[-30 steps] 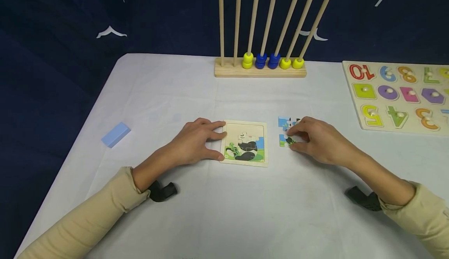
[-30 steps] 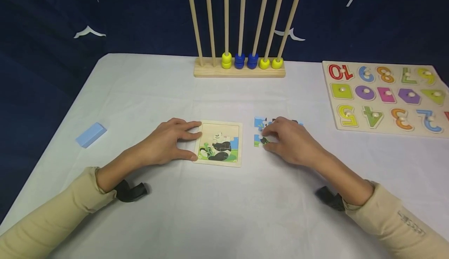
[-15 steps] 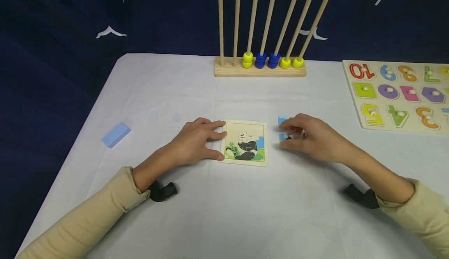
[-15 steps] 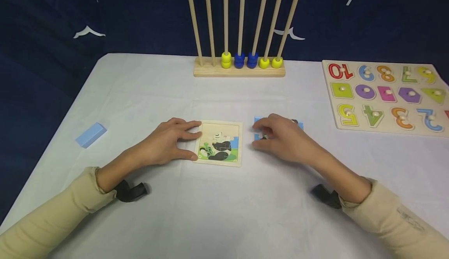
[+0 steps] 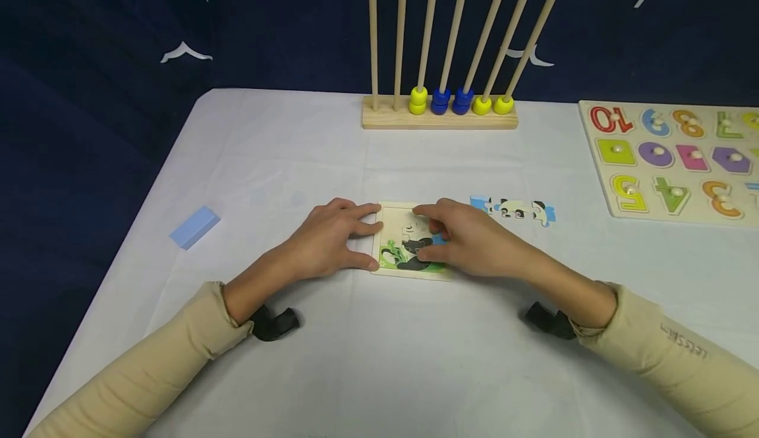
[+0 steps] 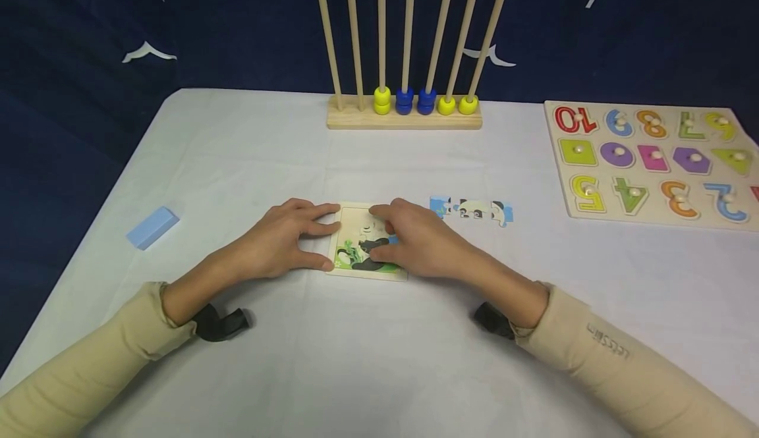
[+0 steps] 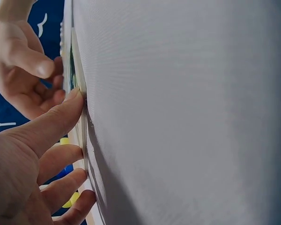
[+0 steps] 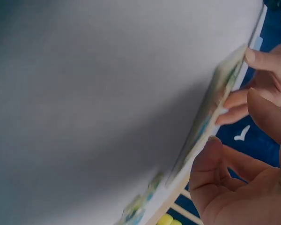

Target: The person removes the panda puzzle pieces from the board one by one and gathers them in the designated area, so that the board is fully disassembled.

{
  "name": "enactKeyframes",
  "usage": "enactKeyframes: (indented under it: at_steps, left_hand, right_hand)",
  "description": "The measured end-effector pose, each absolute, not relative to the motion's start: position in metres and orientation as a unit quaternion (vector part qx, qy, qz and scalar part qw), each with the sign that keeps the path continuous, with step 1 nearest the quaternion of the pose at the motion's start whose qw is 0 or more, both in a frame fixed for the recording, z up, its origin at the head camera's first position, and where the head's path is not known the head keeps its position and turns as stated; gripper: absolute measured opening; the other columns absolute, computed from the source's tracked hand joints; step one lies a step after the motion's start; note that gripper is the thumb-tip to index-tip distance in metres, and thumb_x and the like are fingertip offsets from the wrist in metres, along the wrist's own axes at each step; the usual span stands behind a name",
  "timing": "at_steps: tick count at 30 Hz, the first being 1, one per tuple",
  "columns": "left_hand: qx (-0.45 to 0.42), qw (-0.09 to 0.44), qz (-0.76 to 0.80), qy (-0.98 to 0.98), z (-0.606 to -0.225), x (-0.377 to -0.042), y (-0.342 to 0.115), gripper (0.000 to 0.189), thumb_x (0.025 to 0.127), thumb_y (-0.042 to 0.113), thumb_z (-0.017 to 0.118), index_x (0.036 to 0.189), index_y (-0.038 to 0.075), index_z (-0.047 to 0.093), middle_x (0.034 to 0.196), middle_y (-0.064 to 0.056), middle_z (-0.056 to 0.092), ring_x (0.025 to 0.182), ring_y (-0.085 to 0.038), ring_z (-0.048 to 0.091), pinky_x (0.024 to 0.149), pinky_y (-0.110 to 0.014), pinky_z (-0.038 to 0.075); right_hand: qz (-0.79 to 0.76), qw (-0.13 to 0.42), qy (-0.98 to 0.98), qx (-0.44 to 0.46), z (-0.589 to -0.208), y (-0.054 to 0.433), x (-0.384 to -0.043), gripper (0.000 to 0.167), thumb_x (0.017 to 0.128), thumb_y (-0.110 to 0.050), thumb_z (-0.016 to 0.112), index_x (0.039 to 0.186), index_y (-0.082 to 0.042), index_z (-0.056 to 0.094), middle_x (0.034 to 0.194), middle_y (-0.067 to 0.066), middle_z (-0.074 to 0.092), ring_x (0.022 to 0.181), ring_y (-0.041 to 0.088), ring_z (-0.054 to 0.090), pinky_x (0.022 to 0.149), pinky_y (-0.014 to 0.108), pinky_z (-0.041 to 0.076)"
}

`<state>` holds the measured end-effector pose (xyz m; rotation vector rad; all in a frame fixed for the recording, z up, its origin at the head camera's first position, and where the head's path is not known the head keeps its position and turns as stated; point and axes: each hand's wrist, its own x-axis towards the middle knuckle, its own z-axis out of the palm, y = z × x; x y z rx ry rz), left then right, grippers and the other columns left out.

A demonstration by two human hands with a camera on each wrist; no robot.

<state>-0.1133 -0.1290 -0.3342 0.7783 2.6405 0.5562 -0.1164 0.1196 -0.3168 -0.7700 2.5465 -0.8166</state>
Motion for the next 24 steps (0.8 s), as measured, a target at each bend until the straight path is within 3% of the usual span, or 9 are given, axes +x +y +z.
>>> enactKeyframes:
  at_steps: [8,24]
  left_hand:
    - [0.273,0.166,0.190,0.929,-0.3310,-0.1130,-0.1294,0.065,0.082,0.040,0.081,0.137,0.014,0.059,0.154,-0.001,0.040,0.133,-0.029,0.039,0.104,-0.055,0.030]
    - [0.274,0.165,0.197,0.927,-0.3338,-0.1124,-0.1304,0.064,0.081,0.039,0.081,0.137,0.014,0.060,0.154,-0.001,0.040,0.132,-0.029,0.039,0.103,-0.055,0.031]
  right_hand:
    - [-0.249,0.192,0.903,-0.292,-0.3191,0.1122,-0.1233,0.048,0.087,-0.015,0.076,0.128,0.006,0.062,0.088,0.006,0.054,0.078,0.019,0.049,0.067,0.033,0.040]
    - [-0.286,0.177,0.901,-0.273,-0.3228,0.1153,-0.1214,0.041,0.084,-0.006,0.077,0.122,0.000,0.062,0.095,0.008,0.056,0.087,0.023,0.051,0.076,0.037,0.044]
